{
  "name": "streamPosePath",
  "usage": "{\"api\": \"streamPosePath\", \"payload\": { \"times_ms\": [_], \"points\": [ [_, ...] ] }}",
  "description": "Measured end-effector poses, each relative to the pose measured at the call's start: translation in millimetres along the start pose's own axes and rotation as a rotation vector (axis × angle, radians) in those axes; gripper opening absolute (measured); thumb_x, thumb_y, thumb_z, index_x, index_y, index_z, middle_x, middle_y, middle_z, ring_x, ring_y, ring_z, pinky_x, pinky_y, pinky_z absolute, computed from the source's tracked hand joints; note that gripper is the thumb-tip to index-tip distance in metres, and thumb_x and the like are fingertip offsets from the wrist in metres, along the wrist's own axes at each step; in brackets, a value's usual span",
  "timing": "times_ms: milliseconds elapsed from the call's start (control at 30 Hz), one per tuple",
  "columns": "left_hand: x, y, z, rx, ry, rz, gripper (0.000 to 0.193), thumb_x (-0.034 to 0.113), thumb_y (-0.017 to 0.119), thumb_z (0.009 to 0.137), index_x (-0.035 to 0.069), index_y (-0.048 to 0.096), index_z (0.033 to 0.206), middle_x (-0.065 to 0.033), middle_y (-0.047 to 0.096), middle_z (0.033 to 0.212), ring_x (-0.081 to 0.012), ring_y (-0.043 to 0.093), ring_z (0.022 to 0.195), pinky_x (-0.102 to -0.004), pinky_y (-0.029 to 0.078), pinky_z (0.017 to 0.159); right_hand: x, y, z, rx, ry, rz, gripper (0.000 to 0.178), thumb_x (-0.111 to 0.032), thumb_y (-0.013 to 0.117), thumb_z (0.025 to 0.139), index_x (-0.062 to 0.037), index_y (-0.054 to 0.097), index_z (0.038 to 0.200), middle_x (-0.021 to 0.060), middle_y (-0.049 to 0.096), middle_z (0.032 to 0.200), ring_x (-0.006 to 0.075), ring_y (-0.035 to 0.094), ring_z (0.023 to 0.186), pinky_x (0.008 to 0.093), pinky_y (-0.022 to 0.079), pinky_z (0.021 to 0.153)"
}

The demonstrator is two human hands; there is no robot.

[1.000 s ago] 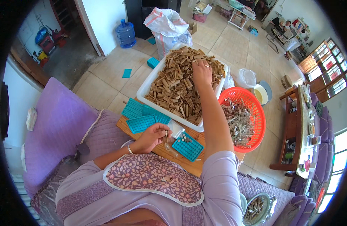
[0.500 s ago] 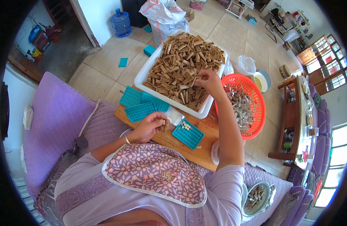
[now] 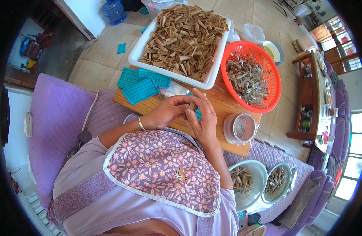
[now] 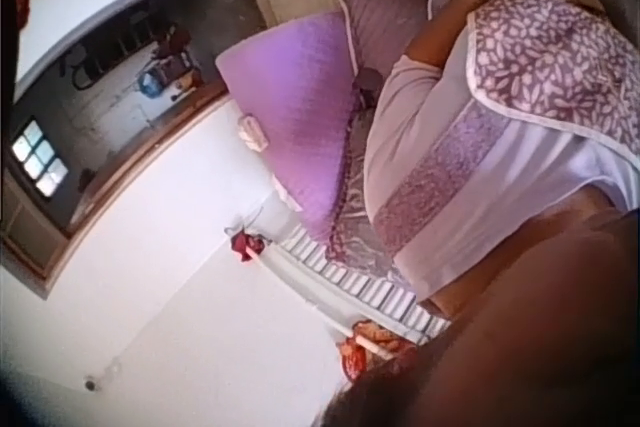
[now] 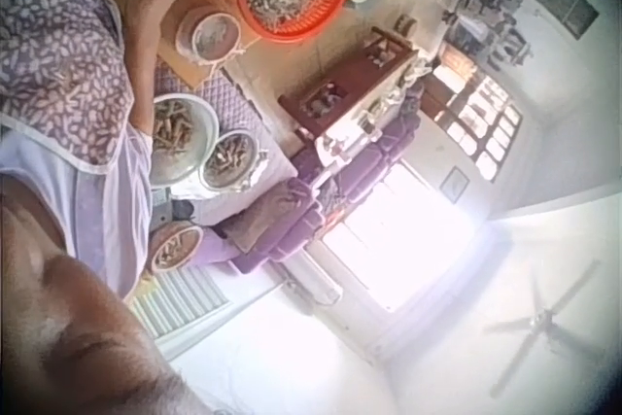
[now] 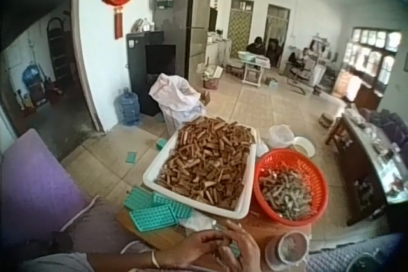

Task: The person assembles small white components into a larger wooden part by hand.

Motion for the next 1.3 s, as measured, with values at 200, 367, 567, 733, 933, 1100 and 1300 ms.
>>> {"api": "streamPosePath", "payload": {
  "times_ms": [200, 367, 567, 733, 933, 1100, 1300],
  "points": [
    [0, 3, 1, 0.061, 0.077, 0.179, 0.025, 0.012, 0.052, 0.097, 0.002, 0.056, 0.120, -0.0017, 0.059, 0.106, -0.0089, 0.057, 0.094, -0.0257, 0.049, 0.083, 9, -9, -20, 0.094, 0.080, 0.054, 0.036, -0.003, 0.059, 0.086, -0.0007, 0.058, 0.121, 0.0227, 0.050, 0.135, 0.0343, 0.051, 0.123, 0.0395, 0.042, 0.100],
    [8, 7, 1, 0.120, 0.140, 0.311, 0.026, 0.009, 0.054, 0.095, -0.001, 0.055, 0.119, -0.0027, 0.060, 0.099, -0.0088, 0.056, 0.086, -0.0252, 0.048, 0.078, 29, -7, -29, 0.233, 0.145, 0.157, 0.034, 0.009, 0.059, 0.082, 0.0008, 0.059, 0.115, 0.0198, 0.056, 0.127, 0.0281, 0.057, 0.117, 0.0341, 0.048, 0.093],
    [8, -1, 5, 0.192, 0.175, 0.178, 0.031, 0.008, 0.060, 0.092, -0.001, 0.053, 0.121, -0.0046, 0.060, 0.100, -0.0095, 0.057, 0.086, -0.0253, 0.049, 0.079, 47, -12, -43, 0.416, 0.295, 0.499, 0.027, 0.006, 0.061, 0.086, 0.0036, 0.057, 0.113, 0.0153, 0.062, 0.116, 0.0188, 0.062, 0.106, 0.0302, 0.052, 0.087],
    [19, 4, 6, 0.217, 0.263, 0.217, 0.035, 0.009, 0.064, 0.089, 0.000, 0.054, 0.121, -0.0054, 0.060, 0.109, -0.0106, 0.057, 0.097, -0.0256, 0.049, 0.085, 43, -12, -46, 0.381, 0.286, 0.410, 0.029, 0.004, 0.063, 0.085, 0.0031, 0.058, 0.114, 0.0124, 0.065, 0.109, 0.0174, 0.065, 0.097, 0.0295, 0.053, 0.084],
    [20, 6, 7, 0.170, 0.301, 0.271, 0.037, 0.005, 0.067, 0.087, 0.001, 0.054, 0.122, -0.0053, 0.059, 0.111, -0.0102, 0.057, 0.101, -0.0253, 0.049, 0.088, 42, -11, -46, 0.333, 0.299, 0.299, 0.027, 0.003, 0.064, 0.084, 0.0019, 0.062, 0.111, 0.0113, 0.067, 0.100, 0.0171, 0.067, 0.091, 0.0286, 0.054, 0.082],
    [21, 5, 6, 0.179, 0.280, 0.254, 0.035, 0.004, 0.067, 0.086, 0.000, 0.054, 0.118, -0.0053, 0.060, 0.105, -0.0104, 0.060, 0.093, -0.0243, 0.051, 0.084, 34, -11, -41, 0.275, 0.231, 0.175, 0.028, 0.002, 0.067, 0.081, 0.0001, 0.063, 0.109, 0.0129, 0.066, 0.100, 0.0206, 0.068, 0.089, 0.0299, 0.054, 0.079],
    [17, 3, 5, 0.167, 0.257, 0.245, 0.030, 0.003, 0.068, 0.085, 0.001, 0.054, 0.113, -0.0044, 0.059, 0.098, -0.0106, 0.060, 0.090, -0.0246, 0.052, 0.082, 42, -6, -45, 0.271, 0.299, 0.254, 0.029, 0.002, 0.069, 0.079, -0.0003, 0.063, 0.106, 0.0118, 0.065, 0.099, 0.0206, 0.066, 0.088, 0.0302, 0.054, 0.077]
  ]
}}
Point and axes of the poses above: each hand's wrist, its own z-axis towards the middle knuckle, its own y-axis out of the palm, x = y × z, the point moved 9 cm from there along z, towards the middle knuckle
